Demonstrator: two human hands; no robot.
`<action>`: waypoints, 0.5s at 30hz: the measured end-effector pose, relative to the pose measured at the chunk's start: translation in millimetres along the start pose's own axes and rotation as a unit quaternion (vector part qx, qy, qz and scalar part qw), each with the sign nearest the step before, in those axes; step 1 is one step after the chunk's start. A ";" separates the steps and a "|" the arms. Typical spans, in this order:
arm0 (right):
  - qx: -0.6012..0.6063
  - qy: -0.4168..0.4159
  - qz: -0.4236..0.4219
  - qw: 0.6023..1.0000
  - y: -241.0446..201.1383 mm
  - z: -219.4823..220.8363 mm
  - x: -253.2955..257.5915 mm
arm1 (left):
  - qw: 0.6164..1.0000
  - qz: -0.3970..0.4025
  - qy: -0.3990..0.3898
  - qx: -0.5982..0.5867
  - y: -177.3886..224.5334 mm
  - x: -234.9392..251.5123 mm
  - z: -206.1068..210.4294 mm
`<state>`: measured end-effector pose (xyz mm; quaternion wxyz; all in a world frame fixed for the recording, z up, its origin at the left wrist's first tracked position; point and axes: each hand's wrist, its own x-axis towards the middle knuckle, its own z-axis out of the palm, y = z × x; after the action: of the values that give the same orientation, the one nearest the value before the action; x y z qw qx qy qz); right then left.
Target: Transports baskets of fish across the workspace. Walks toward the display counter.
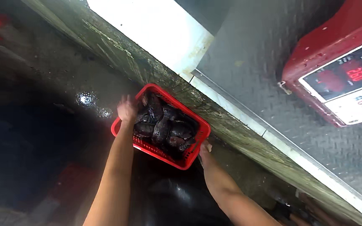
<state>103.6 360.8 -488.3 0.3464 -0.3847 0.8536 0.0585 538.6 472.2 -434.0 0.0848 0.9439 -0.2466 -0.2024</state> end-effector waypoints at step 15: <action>0.120 -0.050 -0.037 0.991 8.7 0.8 -41.9 | 1.000 0.005 0.031 -0.002 -11.9 -15.1 18.1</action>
<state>117.4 393.0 -463.7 0.4342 -0.3684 0.8212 -0.0382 524.1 488.9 -448.3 0.0952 0.9484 -0.2481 -0.1730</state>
